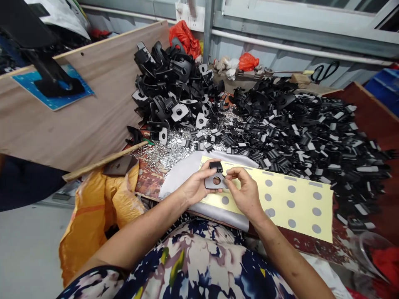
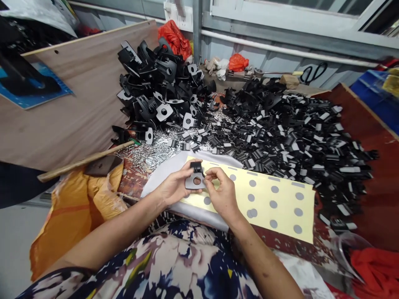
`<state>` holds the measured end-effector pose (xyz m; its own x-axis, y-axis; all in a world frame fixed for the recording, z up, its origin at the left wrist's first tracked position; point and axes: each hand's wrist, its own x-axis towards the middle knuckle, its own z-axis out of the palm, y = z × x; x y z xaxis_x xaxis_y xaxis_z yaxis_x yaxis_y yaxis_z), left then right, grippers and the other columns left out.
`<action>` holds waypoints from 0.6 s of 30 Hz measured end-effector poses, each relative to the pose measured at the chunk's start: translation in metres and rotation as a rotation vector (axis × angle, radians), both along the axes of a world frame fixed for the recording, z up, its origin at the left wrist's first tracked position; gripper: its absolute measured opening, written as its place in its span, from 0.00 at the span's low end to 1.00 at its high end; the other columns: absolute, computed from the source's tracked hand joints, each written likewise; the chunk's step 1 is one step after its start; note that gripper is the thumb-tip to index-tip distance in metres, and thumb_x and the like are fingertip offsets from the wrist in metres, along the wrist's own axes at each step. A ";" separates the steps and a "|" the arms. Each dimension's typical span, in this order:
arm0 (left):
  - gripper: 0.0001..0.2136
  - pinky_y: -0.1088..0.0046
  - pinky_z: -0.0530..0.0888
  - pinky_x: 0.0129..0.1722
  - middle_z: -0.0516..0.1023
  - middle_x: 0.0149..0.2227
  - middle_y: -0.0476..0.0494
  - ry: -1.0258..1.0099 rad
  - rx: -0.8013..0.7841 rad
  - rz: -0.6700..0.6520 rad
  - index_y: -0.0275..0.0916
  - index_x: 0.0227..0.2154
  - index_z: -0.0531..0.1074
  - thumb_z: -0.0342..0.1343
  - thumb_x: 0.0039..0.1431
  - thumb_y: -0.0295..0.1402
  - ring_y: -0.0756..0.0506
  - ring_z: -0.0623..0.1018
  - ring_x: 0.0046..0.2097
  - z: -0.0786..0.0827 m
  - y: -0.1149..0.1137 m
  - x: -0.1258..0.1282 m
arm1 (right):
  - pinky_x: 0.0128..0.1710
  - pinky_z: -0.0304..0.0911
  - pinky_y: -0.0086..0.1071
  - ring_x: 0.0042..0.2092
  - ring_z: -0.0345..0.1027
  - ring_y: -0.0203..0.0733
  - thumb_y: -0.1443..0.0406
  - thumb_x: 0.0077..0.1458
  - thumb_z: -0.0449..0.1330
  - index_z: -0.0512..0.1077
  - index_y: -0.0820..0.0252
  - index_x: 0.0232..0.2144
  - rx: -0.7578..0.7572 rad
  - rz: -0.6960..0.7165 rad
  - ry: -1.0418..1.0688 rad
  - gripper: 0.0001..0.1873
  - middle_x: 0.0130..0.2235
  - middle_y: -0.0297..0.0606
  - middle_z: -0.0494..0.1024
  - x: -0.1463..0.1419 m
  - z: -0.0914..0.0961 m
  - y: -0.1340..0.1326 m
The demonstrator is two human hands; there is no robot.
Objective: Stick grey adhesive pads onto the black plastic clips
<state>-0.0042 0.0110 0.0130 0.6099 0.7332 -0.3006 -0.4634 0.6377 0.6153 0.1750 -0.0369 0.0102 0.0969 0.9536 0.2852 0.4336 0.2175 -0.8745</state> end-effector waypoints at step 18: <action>0.27 0.74 0.78 0.30 0.75 0.45 0.45 0.293 0.120 -0.278 0.47 0.56 0.74 0.66 0.51 0.27 0.47 0.75 0.37 0.016 -0.009 -0.004 | 0.37 0.70 0.33 0.37 0.74 0.40 0.62 0.57 0.70 0.73 0.53 0.59 -0.376 0.356 -0.046 0.28 0.38 0.33 0.80 0.037 0.010 -0.004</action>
<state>-0.0079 0.0022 0.0286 0.6910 0.5933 -0.4129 -0.0783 0.6292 0.7733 0.2116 -0.0411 0.0199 -0.2570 0.9625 -0.0871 0.4299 0.0331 -0.9023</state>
